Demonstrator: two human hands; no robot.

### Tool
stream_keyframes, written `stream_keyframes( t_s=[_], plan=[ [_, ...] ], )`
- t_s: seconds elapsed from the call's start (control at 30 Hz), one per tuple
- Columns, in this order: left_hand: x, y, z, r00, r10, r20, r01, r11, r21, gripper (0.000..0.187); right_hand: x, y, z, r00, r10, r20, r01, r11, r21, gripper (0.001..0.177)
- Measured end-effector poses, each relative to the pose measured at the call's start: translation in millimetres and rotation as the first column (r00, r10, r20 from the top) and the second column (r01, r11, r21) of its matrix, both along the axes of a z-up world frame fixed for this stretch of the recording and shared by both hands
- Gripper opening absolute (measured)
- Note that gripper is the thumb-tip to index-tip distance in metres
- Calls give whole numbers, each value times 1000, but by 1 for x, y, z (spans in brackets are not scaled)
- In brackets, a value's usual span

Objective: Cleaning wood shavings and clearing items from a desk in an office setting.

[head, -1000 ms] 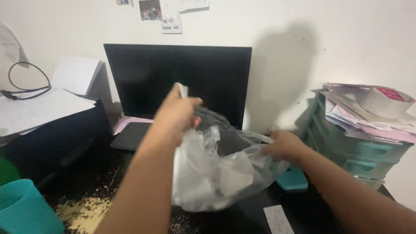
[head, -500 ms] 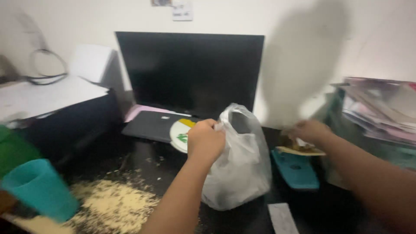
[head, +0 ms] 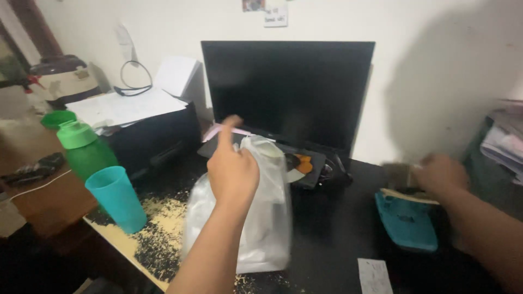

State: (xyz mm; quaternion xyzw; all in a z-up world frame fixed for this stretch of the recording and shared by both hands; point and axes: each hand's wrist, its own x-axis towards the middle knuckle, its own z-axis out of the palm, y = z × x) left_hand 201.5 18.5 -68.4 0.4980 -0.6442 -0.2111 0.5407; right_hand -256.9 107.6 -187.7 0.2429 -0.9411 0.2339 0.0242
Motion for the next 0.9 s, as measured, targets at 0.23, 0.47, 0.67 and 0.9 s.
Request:
stream_keyframes(
  t_s=[0.23,0.47,0.67,0.9],
  plan=[
    [-47,4,-44,930,-367,32,355,917,182,37,87,9,73,761,497,416,-387,864,-324,38],
    [-64,57,-48,496,-618,610,563,764,315,114,145,10,110,686,517,513,-700,662,269,45],
    [-62,78,-68,457,-598,658,497,786,369,89,156,23,115,564,325,759,-544,838,46,57],
    [-54,55,-37,819,-521,239,352,787,507,68,135,45,-79,759,-100,643,-317,806,499,84]
  ],
)
